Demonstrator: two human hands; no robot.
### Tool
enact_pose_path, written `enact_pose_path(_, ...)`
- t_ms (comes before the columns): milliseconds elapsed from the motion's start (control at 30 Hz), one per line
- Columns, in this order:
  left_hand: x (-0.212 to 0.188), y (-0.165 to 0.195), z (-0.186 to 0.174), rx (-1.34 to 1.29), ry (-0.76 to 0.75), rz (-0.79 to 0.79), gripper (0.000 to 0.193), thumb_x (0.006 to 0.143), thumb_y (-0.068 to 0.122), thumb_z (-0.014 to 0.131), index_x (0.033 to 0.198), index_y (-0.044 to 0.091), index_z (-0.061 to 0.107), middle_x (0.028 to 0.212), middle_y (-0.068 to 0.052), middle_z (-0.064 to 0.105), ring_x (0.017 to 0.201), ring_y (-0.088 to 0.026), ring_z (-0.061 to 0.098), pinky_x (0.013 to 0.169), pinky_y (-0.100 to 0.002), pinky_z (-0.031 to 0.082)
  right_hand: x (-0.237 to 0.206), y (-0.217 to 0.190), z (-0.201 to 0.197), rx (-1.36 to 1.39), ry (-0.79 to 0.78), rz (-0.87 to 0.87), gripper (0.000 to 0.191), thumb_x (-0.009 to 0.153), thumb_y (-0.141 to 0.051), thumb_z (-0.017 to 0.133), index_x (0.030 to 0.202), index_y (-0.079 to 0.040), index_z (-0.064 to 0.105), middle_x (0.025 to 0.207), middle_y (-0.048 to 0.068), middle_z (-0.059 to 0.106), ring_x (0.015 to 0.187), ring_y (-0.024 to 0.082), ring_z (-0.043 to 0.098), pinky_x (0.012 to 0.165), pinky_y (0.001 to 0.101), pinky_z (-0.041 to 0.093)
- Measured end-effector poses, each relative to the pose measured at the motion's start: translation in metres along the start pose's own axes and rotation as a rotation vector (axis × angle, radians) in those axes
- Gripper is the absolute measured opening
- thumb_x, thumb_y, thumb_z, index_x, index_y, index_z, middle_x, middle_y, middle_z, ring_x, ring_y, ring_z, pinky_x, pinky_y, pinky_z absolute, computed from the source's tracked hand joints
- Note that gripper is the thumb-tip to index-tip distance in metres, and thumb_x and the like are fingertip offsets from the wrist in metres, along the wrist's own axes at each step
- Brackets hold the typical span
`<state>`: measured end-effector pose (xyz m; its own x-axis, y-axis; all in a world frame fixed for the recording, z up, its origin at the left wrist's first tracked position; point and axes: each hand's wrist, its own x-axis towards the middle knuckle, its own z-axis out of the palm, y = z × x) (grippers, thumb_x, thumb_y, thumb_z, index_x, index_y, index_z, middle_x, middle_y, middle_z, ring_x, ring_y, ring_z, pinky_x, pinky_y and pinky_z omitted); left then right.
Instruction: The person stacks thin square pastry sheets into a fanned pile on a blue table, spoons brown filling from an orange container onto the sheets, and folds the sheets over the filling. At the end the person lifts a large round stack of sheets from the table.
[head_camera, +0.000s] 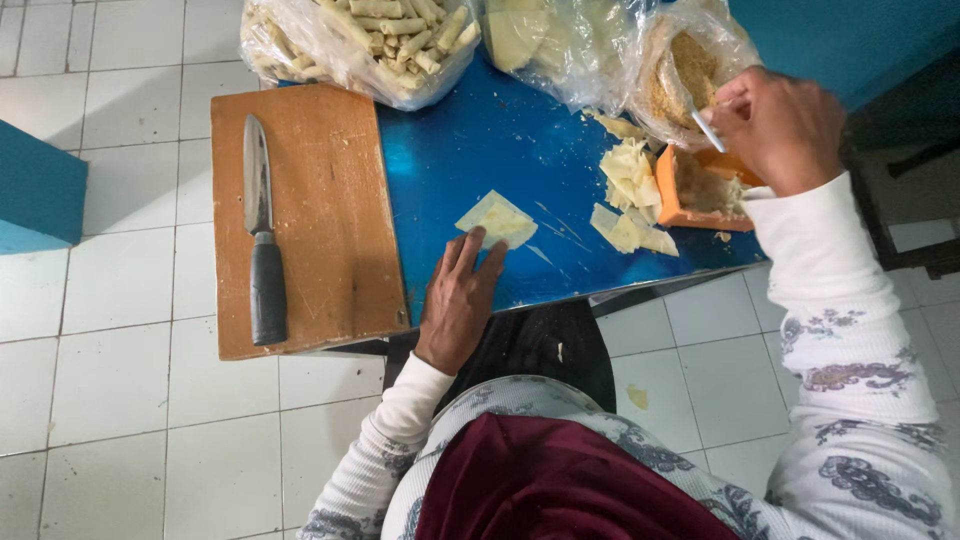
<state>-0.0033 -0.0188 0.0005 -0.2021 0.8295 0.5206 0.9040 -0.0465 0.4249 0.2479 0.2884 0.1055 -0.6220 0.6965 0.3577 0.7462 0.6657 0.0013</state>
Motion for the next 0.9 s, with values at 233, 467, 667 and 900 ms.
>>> enact_pose_path(233, 0.0, -0.001, 0.0, 0.002, 0.005, 0.017, 0.035, 0.092, 0.003, 0.068, 0.127, 0.005, 0.066, 0.134, -0.019, 0.056, 0.122, -0.036, 0.057, 0.093, -0.044, 0.055, -0.015, 0.005, 0.038, -0.015, -0.019, 0.102, 0.021, 0.096, -0.018, 0.077, 0.117, -0.016, 0.075, 0.098, 0.002, 0.078, 0.085, 0.023, 0.073, 0.075, 0.0415, 0.053)
enact_pose_path(467, 0.0, -0.002, -0.001, 0.003, 0.004, 0.024, 0.036, 0.092, 0.004, 0.069, 0.128, 0.005, 0.066, 0.135, -0.019, 0.056, 0.121, -0.036, 0.058, 0.093, -0.044, 0.055, -0.025, 0.021, 0.05, -0.18, 0.224, -0.002, 0.012, 0.091, -0.009, 0.079, 0.1, -0.017, 0.076, 0.094, 0.007, 0.072, 0.096, 0.027, 0.067, 0.085, 0.0407, 0.051)
enact_pose_path(667, 0.0, -0.002, -0.001, 0.02, -0.008, 0.016, 0.036, 0.092, 0.004, 0.069, 0.128, 0.005, 0.067, 0.135, -0.019, 0.056, 0.121, -0.035, 0.058, 0.093, -0.044, 0.055, -0.025, 0.047, 0.059, -0.334, 0.37, 0.001, 0.007, 0.097, -0.013, 0.073, 0.095, -0.009, 0.068, 0.095, 0.009, 0.069, 0.093, 0.022, 0.058, 0.089, 0.0368, 0.045)
enact_pose_path(900, 0.0, -0.001, -0.002, 0.024, -0.008, 0.01, 0.035, 0.092, 0.006, 0.069, 0.127, 0.005, 0.067, 0.135, -0.019, 0.056, 0.121, -0.035, 0.058, 0.092, -0.044, 0.055, -0.022, 0.046, 0.078, -0.329, 0.315, -0.079, 0.005, 0.104, -0.009, 0.07, 0.103, -0.006, 0.073, 0.095, 0.011, 0.071, 0.091, 0.019, 0.055, 0.09, 0.0348, 0.044)
